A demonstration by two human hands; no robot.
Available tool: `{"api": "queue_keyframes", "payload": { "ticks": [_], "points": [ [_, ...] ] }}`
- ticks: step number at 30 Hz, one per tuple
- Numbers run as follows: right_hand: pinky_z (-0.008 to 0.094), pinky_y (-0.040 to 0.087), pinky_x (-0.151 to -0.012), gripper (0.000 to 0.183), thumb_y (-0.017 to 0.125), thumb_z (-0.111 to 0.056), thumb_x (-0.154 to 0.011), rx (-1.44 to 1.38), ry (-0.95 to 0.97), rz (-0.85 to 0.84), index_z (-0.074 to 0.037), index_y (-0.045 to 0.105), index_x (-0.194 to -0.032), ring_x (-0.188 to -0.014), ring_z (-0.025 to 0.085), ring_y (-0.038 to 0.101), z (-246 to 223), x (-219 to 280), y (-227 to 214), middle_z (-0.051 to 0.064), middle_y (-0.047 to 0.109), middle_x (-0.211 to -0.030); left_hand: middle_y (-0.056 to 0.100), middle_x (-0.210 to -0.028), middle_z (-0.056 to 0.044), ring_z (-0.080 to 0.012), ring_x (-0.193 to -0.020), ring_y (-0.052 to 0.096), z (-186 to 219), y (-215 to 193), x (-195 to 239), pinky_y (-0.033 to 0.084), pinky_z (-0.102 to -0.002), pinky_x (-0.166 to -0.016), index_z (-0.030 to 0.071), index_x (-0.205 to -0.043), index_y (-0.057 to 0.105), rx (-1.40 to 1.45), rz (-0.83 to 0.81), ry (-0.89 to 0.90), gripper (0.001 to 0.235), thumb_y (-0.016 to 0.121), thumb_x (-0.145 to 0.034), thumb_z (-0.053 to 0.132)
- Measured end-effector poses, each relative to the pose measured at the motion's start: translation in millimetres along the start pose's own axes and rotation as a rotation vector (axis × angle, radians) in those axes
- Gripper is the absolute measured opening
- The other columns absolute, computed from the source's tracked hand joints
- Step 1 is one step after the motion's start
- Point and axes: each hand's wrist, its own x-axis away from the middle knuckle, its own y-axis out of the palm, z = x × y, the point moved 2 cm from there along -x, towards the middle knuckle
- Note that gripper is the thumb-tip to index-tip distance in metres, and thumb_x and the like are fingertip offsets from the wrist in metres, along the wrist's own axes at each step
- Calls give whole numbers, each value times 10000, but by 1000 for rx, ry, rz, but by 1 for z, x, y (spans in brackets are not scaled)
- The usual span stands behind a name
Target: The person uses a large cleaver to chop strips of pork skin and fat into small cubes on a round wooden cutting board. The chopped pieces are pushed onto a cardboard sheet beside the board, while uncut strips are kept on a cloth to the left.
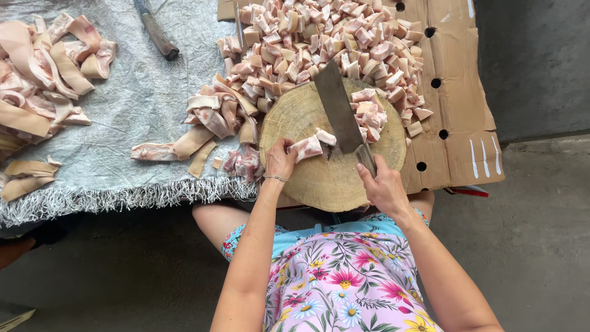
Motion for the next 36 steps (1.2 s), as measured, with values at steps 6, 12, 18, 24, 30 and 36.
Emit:
{"api": "queue_keyframes", "payload": {
  "ticks": [6,12,18,24,30,36],
  "points": [
    [468,531,-511,377,551,-342,-1032,95,-234,128,-51,448,-1248,-554,344,689,11,-11,38,186,659,-655,766,-885,-165,-307,-802,756,-6,0,0,579,-404,-772,23,-990,716,55,-56,-118,198,677,-837,142],
    [579,514,-636,398,573,-383,-1030,306,-110,-65,-46,472,-1215,-688,483,684,42,-14,66,273,668,-705,764,-914,-170,-293,-827,740,-22,-12,5,575,-395,-769,26,-1014,737,-23,31,-57,214,737,-833,139],
    [510,532,-617,387,599,-353,-1019,140,-108,5,-47,528,-1245,-636,392,711,-16,8,9,239,673,-683,779,-937,-135,-251,-851,771,0,5,4,599,-356,-773,23,-1043,701,92,-23,-123,259,761,-838,170],
    [475,561,-583,365,608,-261,-1013,12,-426,243,-38,484,-1274,-650,390,731,-27,18,29,219,702,-758,774,-928,-153,-267,-836,771,4,7,4,601,-365,-759,23,-1060,703,118,-25,-167,272,751,-841,176],
    [624,501,-695,404,594,-357,-1013,362,-85,-78,-17,456,-1183,-757,549,656,32,15,70,337,669,-757,755,-933,-181,-317,-893,747,-18,15,0,571,-402,-816,9,-1045,702,83,22,-108,293,751,-822,192],
    [618,514,-673,411,568,-353,-996,251,34,-143,-1,445,-1168,-725,533,677,45,21,46,335,672,-743,757,-913,-206,-360,-882,745,-10,12,8,566,-426,-829,5,-1018,719,-6,22,-71,263,727,-808,163]
  ]
}}
